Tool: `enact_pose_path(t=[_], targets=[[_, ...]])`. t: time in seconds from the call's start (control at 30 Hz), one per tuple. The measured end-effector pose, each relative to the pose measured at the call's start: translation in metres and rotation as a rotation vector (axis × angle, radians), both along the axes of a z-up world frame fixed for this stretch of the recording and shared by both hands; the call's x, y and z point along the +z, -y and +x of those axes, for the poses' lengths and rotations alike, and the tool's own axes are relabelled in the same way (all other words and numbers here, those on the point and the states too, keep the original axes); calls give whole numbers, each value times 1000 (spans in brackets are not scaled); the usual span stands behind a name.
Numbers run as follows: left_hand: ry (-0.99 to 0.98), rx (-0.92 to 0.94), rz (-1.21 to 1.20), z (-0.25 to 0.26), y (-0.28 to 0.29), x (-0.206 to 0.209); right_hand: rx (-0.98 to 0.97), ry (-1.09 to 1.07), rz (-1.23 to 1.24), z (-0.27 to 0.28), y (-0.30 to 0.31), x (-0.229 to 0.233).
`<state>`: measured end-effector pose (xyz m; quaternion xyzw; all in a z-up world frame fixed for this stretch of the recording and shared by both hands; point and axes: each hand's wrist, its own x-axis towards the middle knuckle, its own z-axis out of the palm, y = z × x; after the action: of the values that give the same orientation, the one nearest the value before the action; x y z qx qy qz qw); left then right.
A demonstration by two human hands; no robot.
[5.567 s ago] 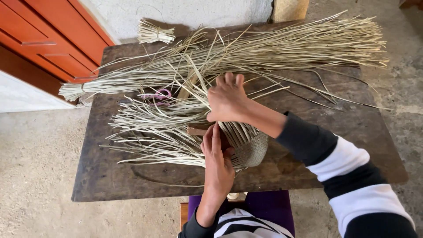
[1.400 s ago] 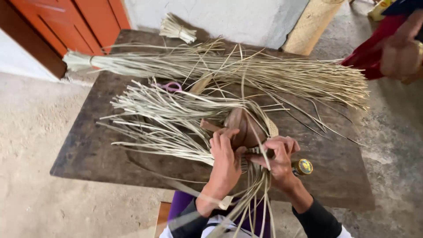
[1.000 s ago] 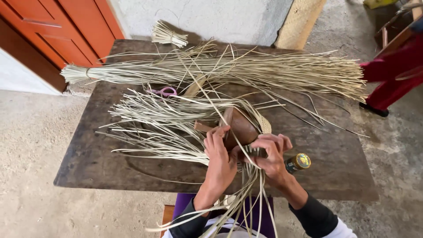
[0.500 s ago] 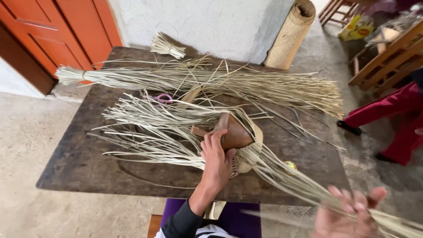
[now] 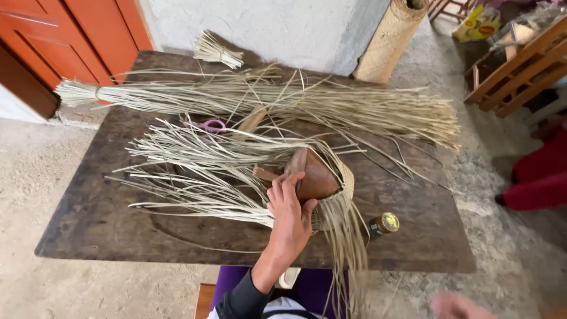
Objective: Weaving dried plant fibers around a wooden mold to create a basket
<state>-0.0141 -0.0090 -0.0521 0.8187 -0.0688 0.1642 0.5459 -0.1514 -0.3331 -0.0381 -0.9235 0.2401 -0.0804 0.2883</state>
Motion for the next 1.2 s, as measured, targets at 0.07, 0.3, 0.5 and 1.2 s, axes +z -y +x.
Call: enact_pose_path(t=[0.07,0.3,0.5,1.2], targets=[[-13,-2,3,-6,3,0,10,-54,-108,39,-37,8],[-42,1,36,-5,0,8,728,492,167,155,-116,10],[-50,-9,22,-5,0,8,831,148,207,177,-135,29],[-50,62,61,1,7,-9,1318,-410,761,233,-207,120]])
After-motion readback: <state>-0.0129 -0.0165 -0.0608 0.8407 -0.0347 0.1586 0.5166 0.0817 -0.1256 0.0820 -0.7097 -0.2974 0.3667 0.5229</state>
